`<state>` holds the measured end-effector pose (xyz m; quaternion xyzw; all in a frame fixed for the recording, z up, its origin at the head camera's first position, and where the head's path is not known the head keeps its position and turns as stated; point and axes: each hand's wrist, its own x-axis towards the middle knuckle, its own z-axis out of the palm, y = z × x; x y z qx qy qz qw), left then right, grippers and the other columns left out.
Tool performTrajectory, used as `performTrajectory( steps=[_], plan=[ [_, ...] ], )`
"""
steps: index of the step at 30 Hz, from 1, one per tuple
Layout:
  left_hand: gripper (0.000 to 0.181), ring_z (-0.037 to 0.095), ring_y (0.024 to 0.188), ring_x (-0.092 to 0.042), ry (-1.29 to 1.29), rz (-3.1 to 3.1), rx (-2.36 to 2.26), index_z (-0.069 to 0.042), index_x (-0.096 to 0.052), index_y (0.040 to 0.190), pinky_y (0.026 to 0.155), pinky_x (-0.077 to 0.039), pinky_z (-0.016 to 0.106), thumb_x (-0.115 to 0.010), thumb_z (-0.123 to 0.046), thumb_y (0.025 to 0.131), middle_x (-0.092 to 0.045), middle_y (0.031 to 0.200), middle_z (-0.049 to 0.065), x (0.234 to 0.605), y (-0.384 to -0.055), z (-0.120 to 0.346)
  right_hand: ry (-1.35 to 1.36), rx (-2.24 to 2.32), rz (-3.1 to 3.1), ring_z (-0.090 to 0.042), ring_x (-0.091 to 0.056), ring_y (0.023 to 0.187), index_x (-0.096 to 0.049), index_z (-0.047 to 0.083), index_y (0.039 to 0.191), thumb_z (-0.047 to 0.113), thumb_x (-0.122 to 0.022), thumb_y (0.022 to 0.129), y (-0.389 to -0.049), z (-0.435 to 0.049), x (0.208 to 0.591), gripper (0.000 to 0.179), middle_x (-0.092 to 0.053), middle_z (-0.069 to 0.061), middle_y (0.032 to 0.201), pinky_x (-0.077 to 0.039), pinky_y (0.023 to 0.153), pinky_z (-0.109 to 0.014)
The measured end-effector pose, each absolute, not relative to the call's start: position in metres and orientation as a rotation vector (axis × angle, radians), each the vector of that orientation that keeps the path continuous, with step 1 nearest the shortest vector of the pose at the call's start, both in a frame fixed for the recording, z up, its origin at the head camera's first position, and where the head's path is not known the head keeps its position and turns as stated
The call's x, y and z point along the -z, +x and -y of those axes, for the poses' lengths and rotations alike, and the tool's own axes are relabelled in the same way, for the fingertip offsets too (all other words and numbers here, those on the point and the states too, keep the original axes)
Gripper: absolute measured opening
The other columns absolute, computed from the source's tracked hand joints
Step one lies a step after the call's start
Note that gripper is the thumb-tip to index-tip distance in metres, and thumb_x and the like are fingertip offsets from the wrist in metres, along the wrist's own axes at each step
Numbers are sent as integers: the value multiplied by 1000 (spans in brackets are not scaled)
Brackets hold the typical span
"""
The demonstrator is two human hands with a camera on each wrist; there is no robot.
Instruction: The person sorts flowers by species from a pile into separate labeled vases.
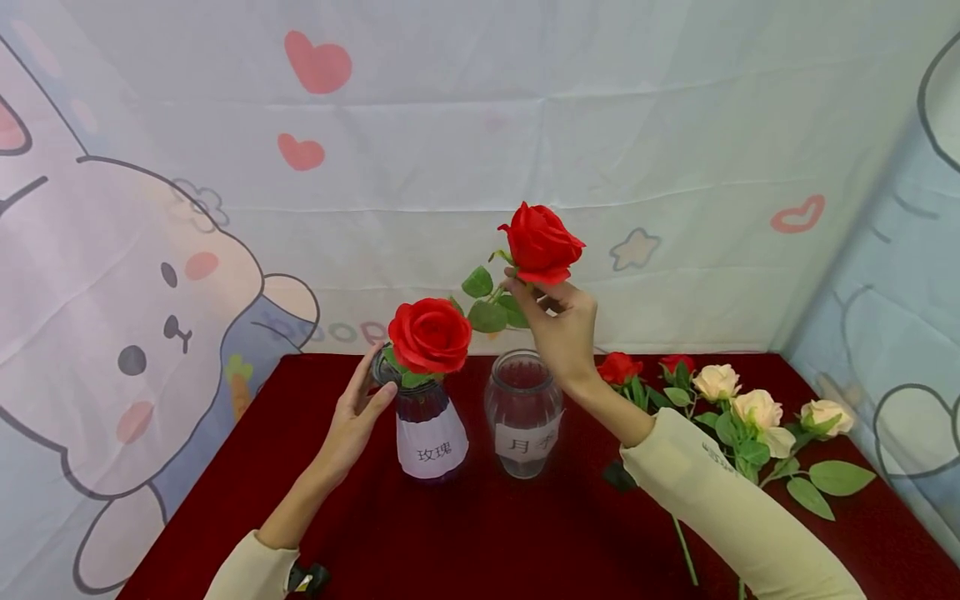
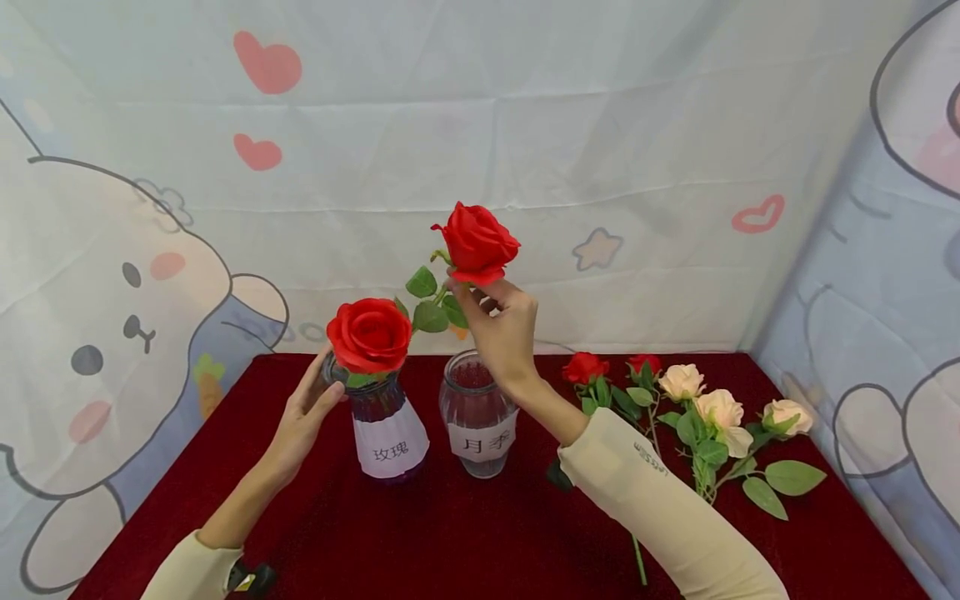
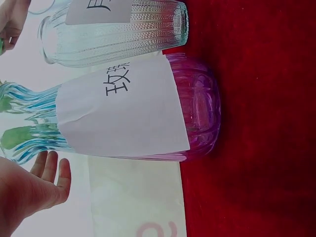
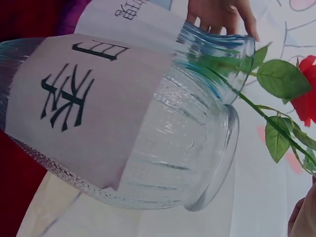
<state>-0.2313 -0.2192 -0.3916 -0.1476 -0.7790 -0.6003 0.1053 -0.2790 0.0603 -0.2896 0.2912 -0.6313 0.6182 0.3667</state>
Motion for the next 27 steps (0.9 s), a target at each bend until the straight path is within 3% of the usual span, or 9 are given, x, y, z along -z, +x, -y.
performTrajectory(
  steps=[6, 12, 14, 16, 21, 27],
  plan=[
    [64, 28, 151, -32, -450, 2296, 1765, -31, -20, 164, 110, -40, 25, -46, -15, 108, -28, 168, 6, 392, -232, 220, 721, -1601, 1658, -2, -60, 70, -79, -5, 100, 1, -76, 89, -284, -59, 288, 13, -77, -23, 92, -46, 62, -15],
    [65, 31, 154, -28, -461, 2288, 1777, -27, -16, 165, 119, -33, 57, -45, -15, 109, -24, 170, 8, 392, -232, 220, 692, -1630, 1779, -2, -62, 67, -80, -2, 101, 6, -76, 91, -287, -56, 290, 13, -77, -21, 87, -44, 57, -15],
    [65, 33, 154, -28, -467, 2286, 1780, -27, -16, 165, 118, -31, 61, -45, -14, 109, -24, 170, 9, 393, -232, 220, 685, -1612, 1769, -3, -61, 67, -80, -1, 101, 6, -76, 91, -288, -55, 289, 13, -77, -20, 87, -45, 58, -15],
    [65, 31, 153, -28, -459, 2286, 1783, -28, -17, 165, 118, -36, 51, -45, -14, 108, -25, 170, 8, 393, -232, 220, 684, -1586, 1740, -4, -60, 66, -80, -1, 102, 6, -76, 91, -288, -54, 287, 13, -76, -19, 86, -46, 59, -15],
    [66, 21, 146, -38, -478, 2278, 1783, -28, -15, 165, 107, -40, 15, -46, -13, 108, -26, 169, 9, 393, -232, 221, 702, -1579, 1639, -5, -55, 65, -78, -2, 105, 5, -74, 92, -290, -52, 276, 15, -74, -19, 89, -45, 59, -16],
    [67, 5, 134, -48, -501, 2280, 1756, -30, -18, 165, 105, -41, 13, -48, -12, 108, -32, 165, 8, 393, -232, 222, 742, -1569, 1605, -6, -53, 64, -78, -2, 103, 3, -73, 93, -290, -49, 268, 13, -72, -18, 87, -43, 57, -16]
  ],
)
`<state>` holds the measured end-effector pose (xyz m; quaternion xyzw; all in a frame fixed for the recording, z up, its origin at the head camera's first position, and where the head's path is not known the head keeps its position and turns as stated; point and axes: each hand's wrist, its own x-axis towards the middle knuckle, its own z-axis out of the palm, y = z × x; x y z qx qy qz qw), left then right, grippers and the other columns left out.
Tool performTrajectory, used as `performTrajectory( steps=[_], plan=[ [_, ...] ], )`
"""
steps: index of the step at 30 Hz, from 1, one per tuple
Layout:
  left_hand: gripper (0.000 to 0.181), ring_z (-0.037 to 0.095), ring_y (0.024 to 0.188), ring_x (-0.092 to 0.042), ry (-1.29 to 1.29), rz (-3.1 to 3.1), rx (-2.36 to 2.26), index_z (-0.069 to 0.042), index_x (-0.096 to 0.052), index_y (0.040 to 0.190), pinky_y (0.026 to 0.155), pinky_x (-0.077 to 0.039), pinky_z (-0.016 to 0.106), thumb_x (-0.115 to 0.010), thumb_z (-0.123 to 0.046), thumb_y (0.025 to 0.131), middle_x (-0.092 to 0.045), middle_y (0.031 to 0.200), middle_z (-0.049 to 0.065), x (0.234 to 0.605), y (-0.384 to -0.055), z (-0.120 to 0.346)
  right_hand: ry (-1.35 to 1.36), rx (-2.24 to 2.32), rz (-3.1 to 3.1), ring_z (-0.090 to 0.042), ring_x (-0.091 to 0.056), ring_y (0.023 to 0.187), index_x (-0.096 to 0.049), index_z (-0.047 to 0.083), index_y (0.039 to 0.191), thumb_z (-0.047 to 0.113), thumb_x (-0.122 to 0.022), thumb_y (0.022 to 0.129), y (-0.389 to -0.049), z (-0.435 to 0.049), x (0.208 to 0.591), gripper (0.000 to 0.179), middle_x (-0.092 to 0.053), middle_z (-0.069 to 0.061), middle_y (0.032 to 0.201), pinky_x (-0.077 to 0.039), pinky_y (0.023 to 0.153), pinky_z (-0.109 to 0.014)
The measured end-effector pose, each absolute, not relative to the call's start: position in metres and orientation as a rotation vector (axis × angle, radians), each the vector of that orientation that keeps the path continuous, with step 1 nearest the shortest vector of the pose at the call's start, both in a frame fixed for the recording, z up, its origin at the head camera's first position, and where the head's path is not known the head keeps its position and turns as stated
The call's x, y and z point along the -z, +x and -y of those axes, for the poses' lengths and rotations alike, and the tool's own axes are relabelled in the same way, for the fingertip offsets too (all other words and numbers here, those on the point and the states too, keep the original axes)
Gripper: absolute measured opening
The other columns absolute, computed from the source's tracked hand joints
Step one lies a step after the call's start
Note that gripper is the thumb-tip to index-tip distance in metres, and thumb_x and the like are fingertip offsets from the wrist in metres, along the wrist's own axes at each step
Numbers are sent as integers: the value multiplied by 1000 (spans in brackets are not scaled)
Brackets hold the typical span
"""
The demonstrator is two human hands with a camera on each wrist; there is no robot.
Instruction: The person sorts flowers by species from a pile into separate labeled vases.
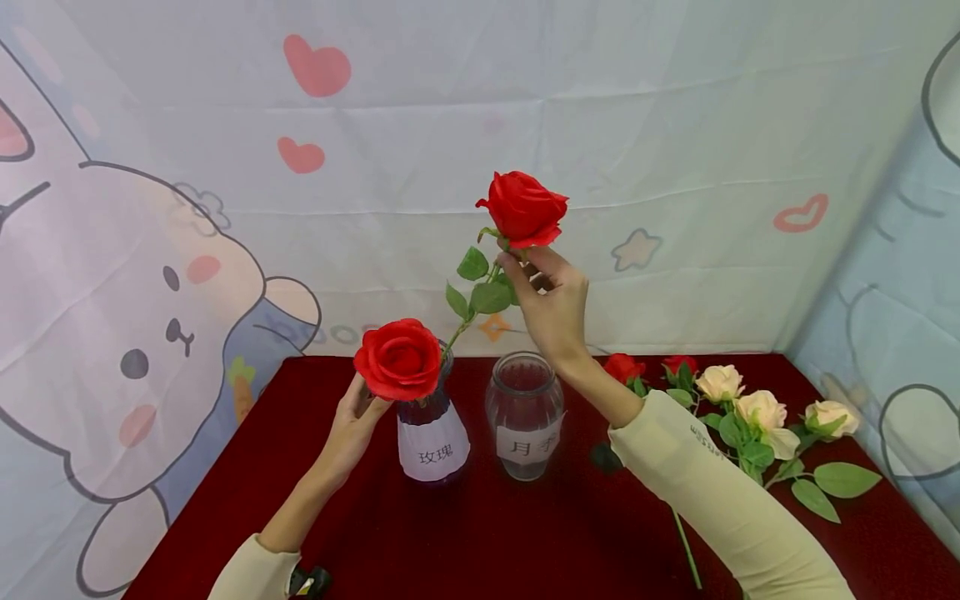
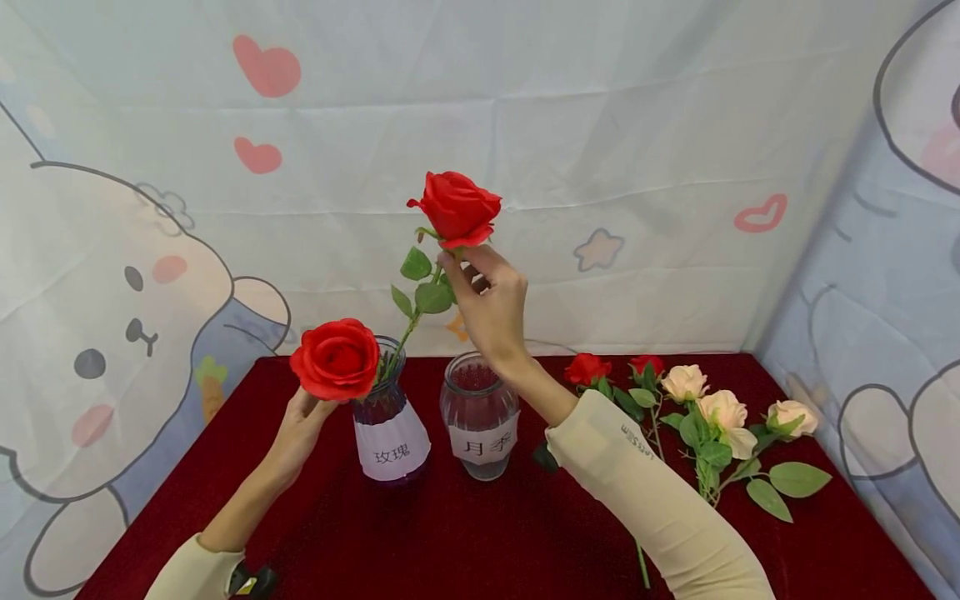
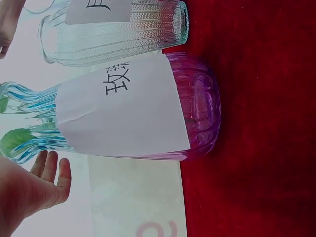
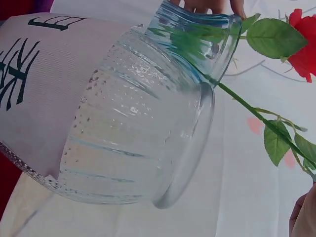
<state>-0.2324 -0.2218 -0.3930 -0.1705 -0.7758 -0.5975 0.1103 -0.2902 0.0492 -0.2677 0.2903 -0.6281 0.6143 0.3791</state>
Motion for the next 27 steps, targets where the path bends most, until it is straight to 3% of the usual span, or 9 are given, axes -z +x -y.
performTrajectory(
  steps=[5, 12, 21, 27],
  plan=[
    [67, 6, 135, -47, -482, 2290, 1751, -35, -19, 164, 105, -41, 14, -49, -13, 107, -34, 165, 5, 392, -232, 222, 824, -1498, 1731, -9, -57, 66, -78, -1, 95, 5, -75, 91, -290, -42, 275, 7, -70, -14, 77, -45, 59, -18],
    [67, 6, 136, -45, -470, 2297, 1766, -33, -19, 164, 105, -40, 13, -49, -14, 107, -32, 166, 6, 392, -232, 220, 927, -1478, 1901, -16, -67, 76, -80, -2, 103, 4, -77, 89, -290, -29, 291, 15, -79, -13, 92, -50, 62, -19],
    [65, -1, 136, -44, -514, 2235, 1799, -25, -20, 165, 107, -39, 11, -48, -11, 108, -32, 165, 7, 395, -234, 216, 1023, -1416, 2102, -16, -64, 69, -81, 3, 104, 7, -78, 89, -286, -16, 298, 16, -80, -10, 94, -51, 59, -22],
    [58, -8, 137, -42, -512, 2216, 1806, -16, -27, 162, 108, -38, 11, -49, -11, 108, -42, 154, -10, 396, -233, 218, 1002, -1238, 2231, -21, -72, 74, -81, 0, 97, 2, -76, 85, -285, -4, 303, 13, -80, -12, 86, -52, 63, -19]
  ],
)
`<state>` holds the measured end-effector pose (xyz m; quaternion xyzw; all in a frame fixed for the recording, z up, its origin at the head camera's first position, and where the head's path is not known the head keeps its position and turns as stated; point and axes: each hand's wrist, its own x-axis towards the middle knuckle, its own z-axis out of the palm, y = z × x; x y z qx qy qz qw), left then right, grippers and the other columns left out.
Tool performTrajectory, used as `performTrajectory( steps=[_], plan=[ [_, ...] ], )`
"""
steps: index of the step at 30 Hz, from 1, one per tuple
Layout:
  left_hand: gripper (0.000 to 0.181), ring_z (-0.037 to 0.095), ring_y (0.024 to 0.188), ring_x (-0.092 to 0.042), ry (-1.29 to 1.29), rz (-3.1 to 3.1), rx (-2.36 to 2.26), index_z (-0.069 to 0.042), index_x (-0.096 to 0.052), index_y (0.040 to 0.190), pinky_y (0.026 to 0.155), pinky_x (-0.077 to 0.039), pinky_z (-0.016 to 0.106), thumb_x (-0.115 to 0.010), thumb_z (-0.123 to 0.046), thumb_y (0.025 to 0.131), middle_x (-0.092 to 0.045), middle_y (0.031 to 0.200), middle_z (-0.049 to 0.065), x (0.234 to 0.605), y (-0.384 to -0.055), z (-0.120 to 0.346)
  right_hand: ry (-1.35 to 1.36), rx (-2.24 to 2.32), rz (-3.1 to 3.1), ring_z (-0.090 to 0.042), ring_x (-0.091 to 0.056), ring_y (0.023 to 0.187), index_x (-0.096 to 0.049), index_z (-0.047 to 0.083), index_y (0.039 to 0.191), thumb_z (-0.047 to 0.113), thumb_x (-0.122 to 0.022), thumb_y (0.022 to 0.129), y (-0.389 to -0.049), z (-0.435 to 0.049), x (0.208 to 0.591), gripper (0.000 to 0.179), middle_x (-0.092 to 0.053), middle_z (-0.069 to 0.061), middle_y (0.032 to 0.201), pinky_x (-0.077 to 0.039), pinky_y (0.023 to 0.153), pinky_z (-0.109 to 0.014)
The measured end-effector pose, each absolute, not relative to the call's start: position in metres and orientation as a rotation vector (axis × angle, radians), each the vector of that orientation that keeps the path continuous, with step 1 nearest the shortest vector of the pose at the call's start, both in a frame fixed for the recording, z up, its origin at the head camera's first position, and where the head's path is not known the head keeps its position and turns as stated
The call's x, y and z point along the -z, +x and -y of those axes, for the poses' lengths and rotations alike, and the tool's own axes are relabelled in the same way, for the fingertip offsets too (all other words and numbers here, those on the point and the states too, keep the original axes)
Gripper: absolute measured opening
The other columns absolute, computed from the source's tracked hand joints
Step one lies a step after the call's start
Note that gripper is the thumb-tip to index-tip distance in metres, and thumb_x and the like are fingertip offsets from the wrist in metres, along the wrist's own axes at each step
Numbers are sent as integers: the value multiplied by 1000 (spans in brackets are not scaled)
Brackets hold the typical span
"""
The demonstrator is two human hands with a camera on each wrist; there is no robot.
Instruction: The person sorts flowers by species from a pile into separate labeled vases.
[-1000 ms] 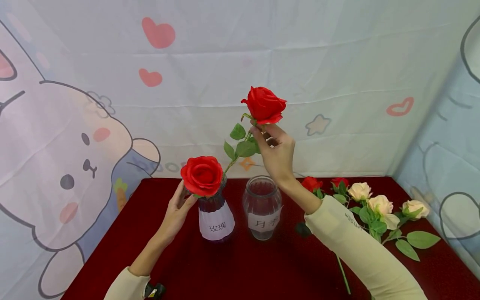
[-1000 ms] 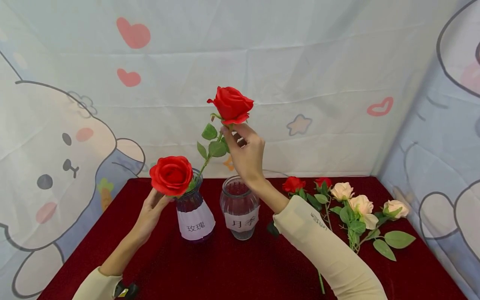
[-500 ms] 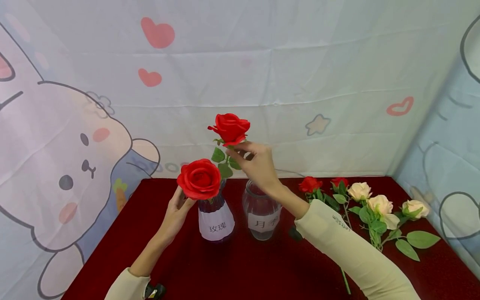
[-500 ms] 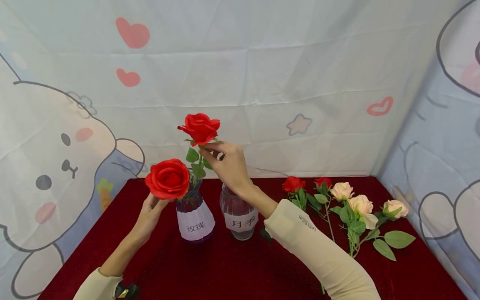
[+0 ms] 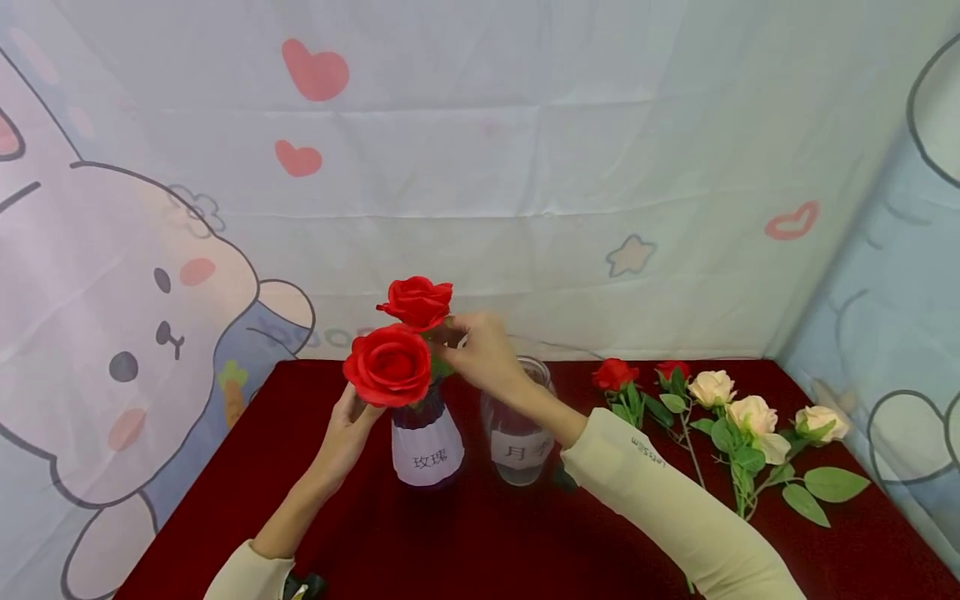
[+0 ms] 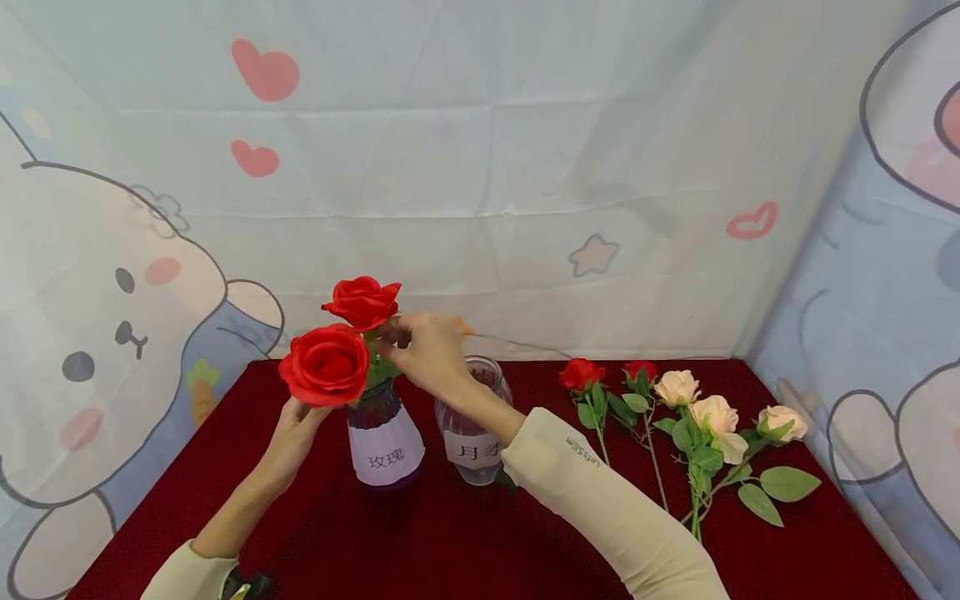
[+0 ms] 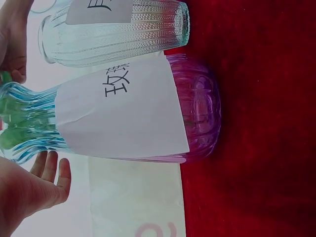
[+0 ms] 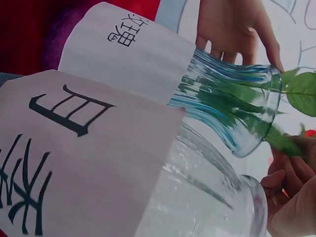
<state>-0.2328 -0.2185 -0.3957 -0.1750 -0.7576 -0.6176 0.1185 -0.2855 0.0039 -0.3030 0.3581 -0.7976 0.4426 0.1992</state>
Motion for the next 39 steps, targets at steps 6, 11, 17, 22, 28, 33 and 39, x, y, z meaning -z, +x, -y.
performTrajectory(
  steps=[6, 11, 17, 22, 28, 33, 39],
  plan=[
    [51, -10, 132, -47, -484, 2199, 1788, -8, -34, 156, 106, -40, 10, -50, -9, 107, -49, 143, -20, 395, -229, 223, 1006, -967, 2412, -6, -54, 61, -81, 6, 87, 5, -77, 83, -285, 6, 308, 6, -77, -5, 74, -38, 63, -17],
    [52, -10, 132, -46, -453, 2206, 1794, -8, -33, 156, 106, -40, 10, -50, -10, 107, -47, 144, -19, 395, -228, 225, 1058, -950, 2484, -5, -46, 61, -80, 3, 91, 3, -77, 83, -287, 9, 305, 9, -78, -8, 80, -35, 55, -13],
    [55, -10, 135, -43, -441, 2201, 1794, -10, -31, 158, 107, -38, 9, -50, -9, 106, -44, 147, -17, 395, -229, 226, 1118, -1002, 2506, -4, -45, 58, -81, 3, 97, 5, -74, 87, -287, 4, 301, 12, -77, -7, 79, -32, 52, -13],
    [58, -10, 136, -41, -482, 2203, 1804, -11, -28, 161, 108, -38, 10, -50, -9, 107, -40, 155, -8, 395, -232, 222, 1156, -1065, 2439, -8, -61, 69, -81, 8, 100, 8, -72, 91, -280, -13, 299, 14, -80, -3, 90, -44, 65, -17],
    [62, -2, 141, -39, -505, 2228, 1784, -18, -24, 163, 108, -37, 11, -49, -10, 107, -31, 165, 7, 394, -236, 219, 1104, -1104, 2427, -16, -67, 88, -81, 8, 108, 12, -75, 92, -264, -39, 288, 17, -79, -5, 99, -54, 73, -22],
    [62, -2, 140, -39, -496, 2234, 1783, -18, -24, 163, 108, -36, 11, -50, -11, 107, -32, 165, 9, 394, -235, 218, 1044, -1151, 2421, -14, -70, 83, -79, 8, 112, 11, -74, 94, -256, -63, 283, 19, -79, -5, 103, -56, 68, -23],
    [62, 1, 144, -37, -503, 2225, 1796, -19, -23, 163, 108, -36, 10, -49, -11, 108, -30, 166, 10, 394, -235, 218, 922, -1134, 2441, -14, -68, 74, -80, 9, 110, 16, -73, 95, -254, -97, 283, 18, -80, -5, 96, -52, 60, -22]
  ],
)
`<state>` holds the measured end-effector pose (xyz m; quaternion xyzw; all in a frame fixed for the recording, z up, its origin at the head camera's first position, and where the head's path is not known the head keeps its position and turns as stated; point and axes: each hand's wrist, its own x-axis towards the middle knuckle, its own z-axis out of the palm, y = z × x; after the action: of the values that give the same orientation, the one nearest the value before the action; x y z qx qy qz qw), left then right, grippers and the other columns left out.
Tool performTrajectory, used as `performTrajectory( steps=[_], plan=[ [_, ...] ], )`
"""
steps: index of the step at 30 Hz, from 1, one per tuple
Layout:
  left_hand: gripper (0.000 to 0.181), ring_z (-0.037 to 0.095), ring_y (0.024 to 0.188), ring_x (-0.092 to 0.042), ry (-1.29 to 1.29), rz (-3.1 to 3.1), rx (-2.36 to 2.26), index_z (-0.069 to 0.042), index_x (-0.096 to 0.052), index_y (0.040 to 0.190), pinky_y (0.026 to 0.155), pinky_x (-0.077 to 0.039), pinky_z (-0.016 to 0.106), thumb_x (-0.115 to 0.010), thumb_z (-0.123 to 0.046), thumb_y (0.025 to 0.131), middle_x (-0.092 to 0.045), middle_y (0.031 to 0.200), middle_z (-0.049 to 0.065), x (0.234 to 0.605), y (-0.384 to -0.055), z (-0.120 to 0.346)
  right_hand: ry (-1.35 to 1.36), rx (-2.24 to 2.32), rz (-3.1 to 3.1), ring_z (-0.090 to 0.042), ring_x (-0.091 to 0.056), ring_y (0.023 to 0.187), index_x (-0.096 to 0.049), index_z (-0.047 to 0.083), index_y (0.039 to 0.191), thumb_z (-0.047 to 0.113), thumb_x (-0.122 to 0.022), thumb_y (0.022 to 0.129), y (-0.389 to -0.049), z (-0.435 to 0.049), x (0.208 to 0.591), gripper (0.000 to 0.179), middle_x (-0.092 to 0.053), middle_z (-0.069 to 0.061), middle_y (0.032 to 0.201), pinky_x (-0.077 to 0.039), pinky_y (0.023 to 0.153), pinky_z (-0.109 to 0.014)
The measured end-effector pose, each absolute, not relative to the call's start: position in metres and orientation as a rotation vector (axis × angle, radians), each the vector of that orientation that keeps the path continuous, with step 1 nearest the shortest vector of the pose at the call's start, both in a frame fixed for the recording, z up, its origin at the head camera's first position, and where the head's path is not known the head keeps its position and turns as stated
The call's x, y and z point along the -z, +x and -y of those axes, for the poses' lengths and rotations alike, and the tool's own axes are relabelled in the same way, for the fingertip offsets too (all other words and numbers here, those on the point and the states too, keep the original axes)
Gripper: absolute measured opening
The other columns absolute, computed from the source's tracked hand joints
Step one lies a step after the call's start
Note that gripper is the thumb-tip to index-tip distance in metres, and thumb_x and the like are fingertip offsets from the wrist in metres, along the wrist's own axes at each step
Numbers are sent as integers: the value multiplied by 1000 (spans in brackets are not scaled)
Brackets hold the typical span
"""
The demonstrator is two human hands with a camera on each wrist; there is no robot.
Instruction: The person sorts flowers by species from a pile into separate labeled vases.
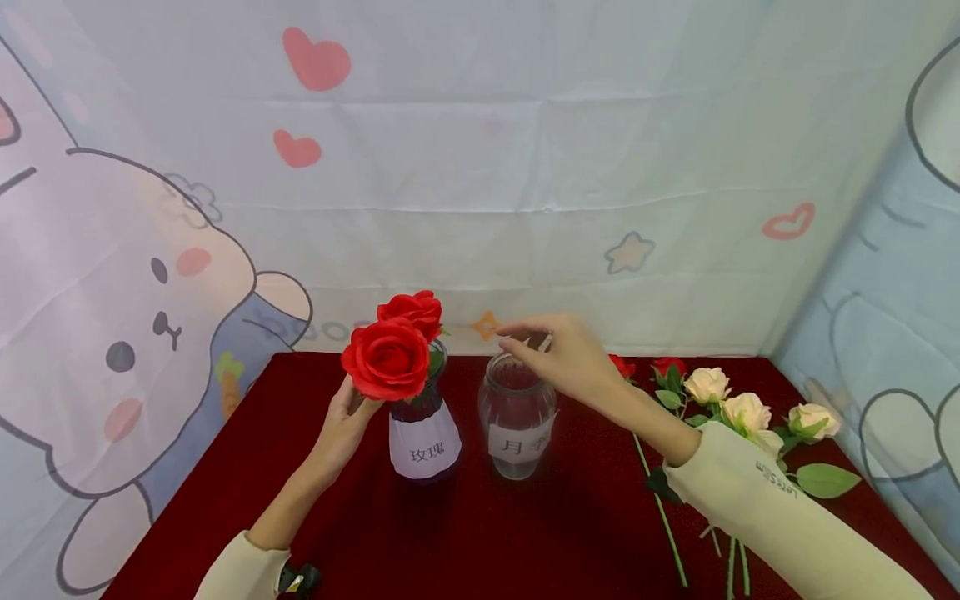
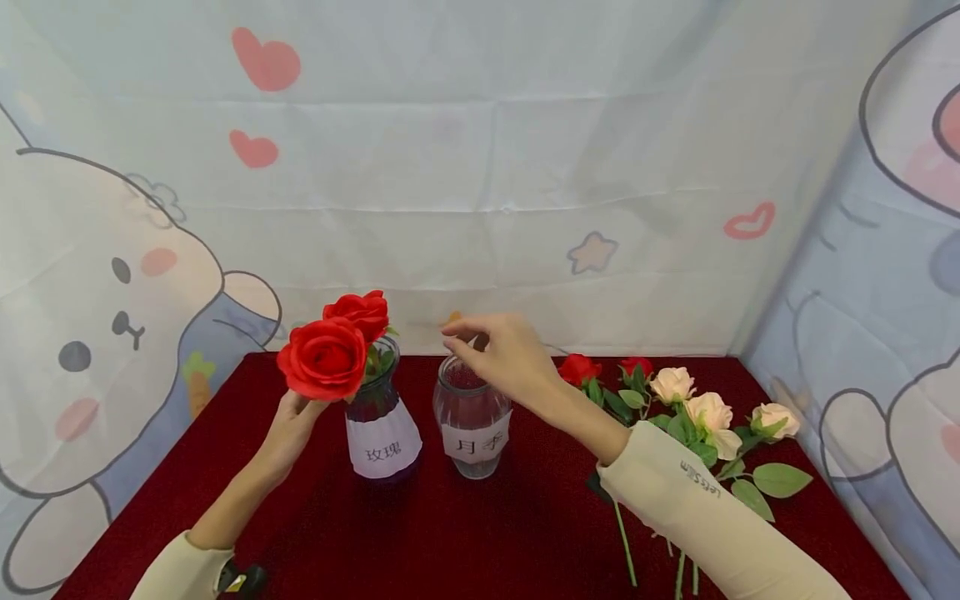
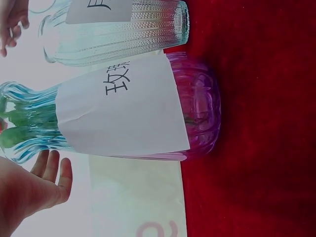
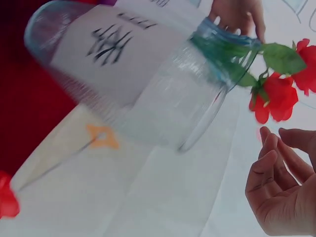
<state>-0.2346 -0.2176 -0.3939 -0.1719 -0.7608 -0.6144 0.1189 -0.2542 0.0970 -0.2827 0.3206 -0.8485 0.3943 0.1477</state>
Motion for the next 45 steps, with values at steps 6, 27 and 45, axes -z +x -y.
performTrajectory(
  steps=[6, 27, 45],
  plan=[
    [65, 26, 153, -29, -475, 2243, 1796, -22, -20, 165, 108, -37, 10, -50, -13, 108, -27, 168, 6, 393, -235, 217, 847, -1060, 2442, -16, -69, 70, -79, 7, 109, 12, -72, 95, -262, -140, 292, 16, -80, -9, 92, -50, 54, -22],
    [61, 9, 147, -35, -458, 2252, 1793, -24, -27, 162, 113, -38, 23, -50, -13, 107, -34, 162, -2, 394, -235, 216, 545, -963, 2611, -4, -61, 52, -76, -6, 108, 12, -67, 99, -311, -246, 391, 23, -76, -21, 82, -44, 47, -23],
    [59, 4, 146, -34, -478, 2244, 1797, -22, -23, 163, 118, -34, 34, -46, -14, 109, -34, 163, 1, 397, -234, 215, 522, -875, 2939, -21, -67, 56, -73, -10, 110, 13, -70, 95, -313, -253, 443, 28, -76, -16, 77, -43, 45, -25]
  ],
)
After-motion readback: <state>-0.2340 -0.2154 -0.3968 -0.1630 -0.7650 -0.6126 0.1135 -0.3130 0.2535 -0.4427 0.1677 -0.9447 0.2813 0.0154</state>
